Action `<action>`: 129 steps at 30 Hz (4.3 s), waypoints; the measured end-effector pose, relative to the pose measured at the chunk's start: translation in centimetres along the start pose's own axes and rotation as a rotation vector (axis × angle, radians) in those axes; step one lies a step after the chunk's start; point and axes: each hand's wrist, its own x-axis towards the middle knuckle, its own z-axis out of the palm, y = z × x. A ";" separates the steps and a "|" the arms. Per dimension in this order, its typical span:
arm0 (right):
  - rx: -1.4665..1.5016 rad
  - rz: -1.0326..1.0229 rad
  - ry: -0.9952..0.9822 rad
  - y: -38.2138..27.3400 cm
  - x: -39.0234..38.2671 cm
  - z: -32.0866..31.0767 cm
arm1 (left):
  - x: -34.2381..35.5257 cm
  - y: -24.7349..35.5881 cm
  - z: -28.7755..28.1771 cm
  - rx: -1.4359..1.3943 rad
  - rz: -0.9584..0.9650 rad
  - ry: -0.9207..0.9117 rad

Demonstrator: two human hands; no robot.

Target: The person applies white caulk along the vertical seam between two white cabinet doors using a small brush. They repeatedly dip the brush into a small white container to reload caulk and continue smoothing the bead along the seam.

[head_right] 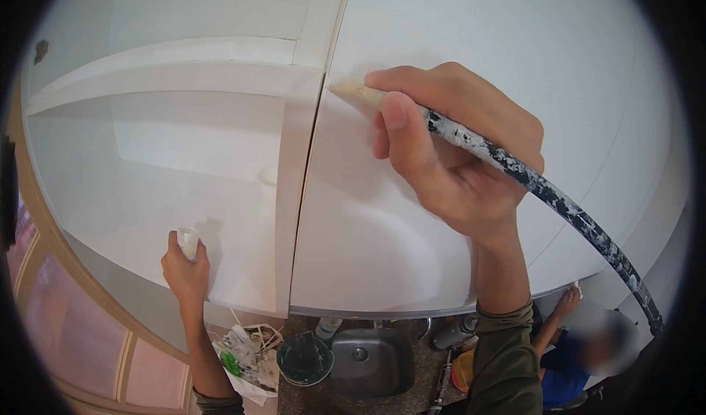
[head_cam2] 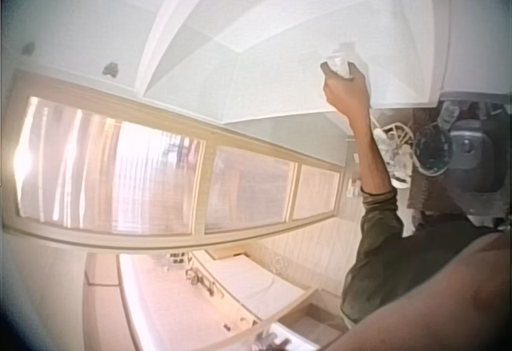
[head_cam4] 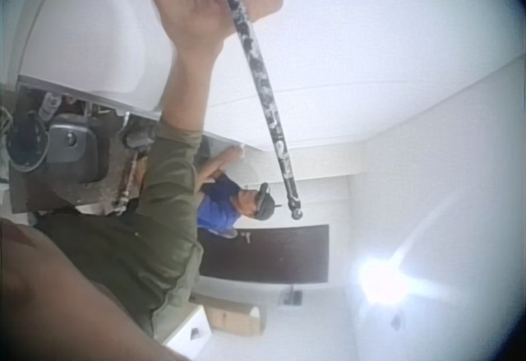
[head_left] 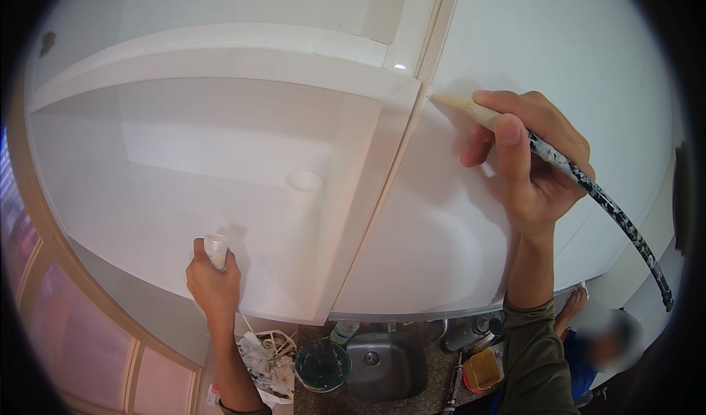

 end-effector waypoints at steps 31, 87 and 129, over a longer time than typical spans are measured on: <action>-0.346 -0.264 0.021 0.0 -0.4 0.6 | 0.0 -0.2 0.1 -0.003 0.019 0.011; -0.057 0.032 0.044 -0.2 -0.1 -1.0 | -0.3 0.4 -0.4 0.001 -0.074 0.002; -0.203 -0.116 -0.023 0.6 0.0 -0.5 | -0.1 0.1 -0.1 -0.016 -0.046 0.004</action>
